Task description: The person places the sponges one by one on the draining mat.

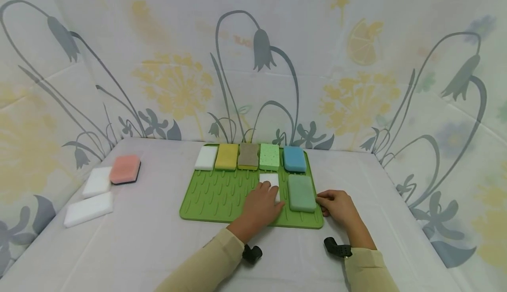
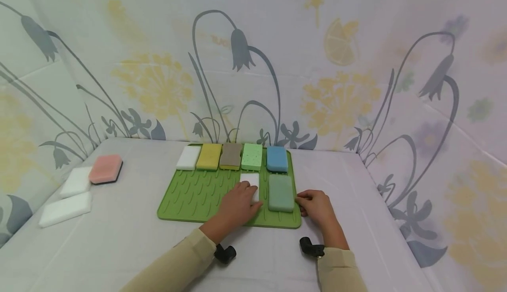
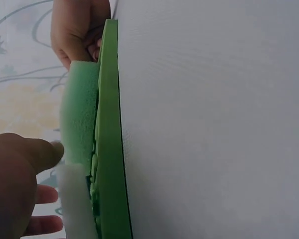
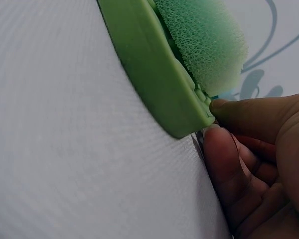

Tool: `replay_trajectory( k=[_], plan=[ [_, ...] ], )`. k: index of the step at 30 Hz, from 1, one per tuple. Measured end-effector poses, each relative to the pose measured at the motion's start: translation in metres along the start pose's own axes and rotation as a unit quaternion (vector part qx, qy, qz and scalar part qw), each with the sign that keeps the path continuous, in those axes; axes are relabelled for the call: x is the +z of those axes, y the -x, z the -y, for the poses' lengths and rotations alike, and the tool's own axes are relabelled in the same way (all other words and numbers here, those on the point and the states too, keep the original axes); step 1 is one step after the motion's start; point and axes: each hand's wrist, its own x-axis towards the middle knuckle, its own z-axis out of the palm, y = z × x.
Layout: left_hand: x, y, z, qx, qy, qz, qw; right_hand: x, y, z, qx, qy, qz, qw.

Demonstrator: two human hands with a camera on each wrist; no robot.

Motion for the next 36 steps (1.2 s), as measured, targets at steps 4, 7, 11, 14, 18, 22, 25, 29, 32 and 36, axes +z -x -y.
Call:
replay_trajectory(
  k=[4,7,11,14,18,22,25,29,32,36],
  plan=[
    [-0.001,0.004,0.009,0.006,0.051,-0.025,0.9984,0.0,0.0,0.0,-0.001,0.001,-0.001,1.0],
    [-0.002,0.005,0.016,0.007,0.066,-0.037,0.9972,0.0,0.0,0.0,0.001,0.001,-0.003,1.0],
    [-0.004,0.006,0.028,-0.001,0.062,-0.045,0.9971,0.001,0.0,0.0,0.004,0.0,-0.002,1.0],
    [-0.006,0.008,0.037,-0.011,0.059,-0.045,0.9971,0.001,-0.001,0.0,0.004,-0.001,-0.003,1.0],
    [-0.008,0.01,0.05,-0.024,0.056,-0.05,0.9969,0.001,-0.001,-0.001,0.004,0.001,-0.007,1.0],
    [-0.007,0.011,0.063,-0.042,0.068,-0.059,0.9951,0.001,0.0,-0.001,0.005,0.001,-0.006,1.0],
    [-0.009,0.012,0.072,-0.059,0.077,-0.061,0.9934,0.001,0.0,0.0,0.006,0.002,-0.007,1.0],
    [-0.013,0.014,0.083,-0.074,0.074,-0.06,0.9927,0.001,-0.001,-0.001,0.008,0.005,-0.008,0.9999],
    [-0.015,0.015,0.093,-0.085,0.058,-0.054,0.9932,0.002,-0.001,-0.001,0.009,0.005,-0.008,0.9999],
    [-0.021,0.017,0.106,-0.103,0.039,-0.053,0.9925,0.002,-0.002,-0.001,0.011,0.004,-0.008,0.9999]
  ],
)
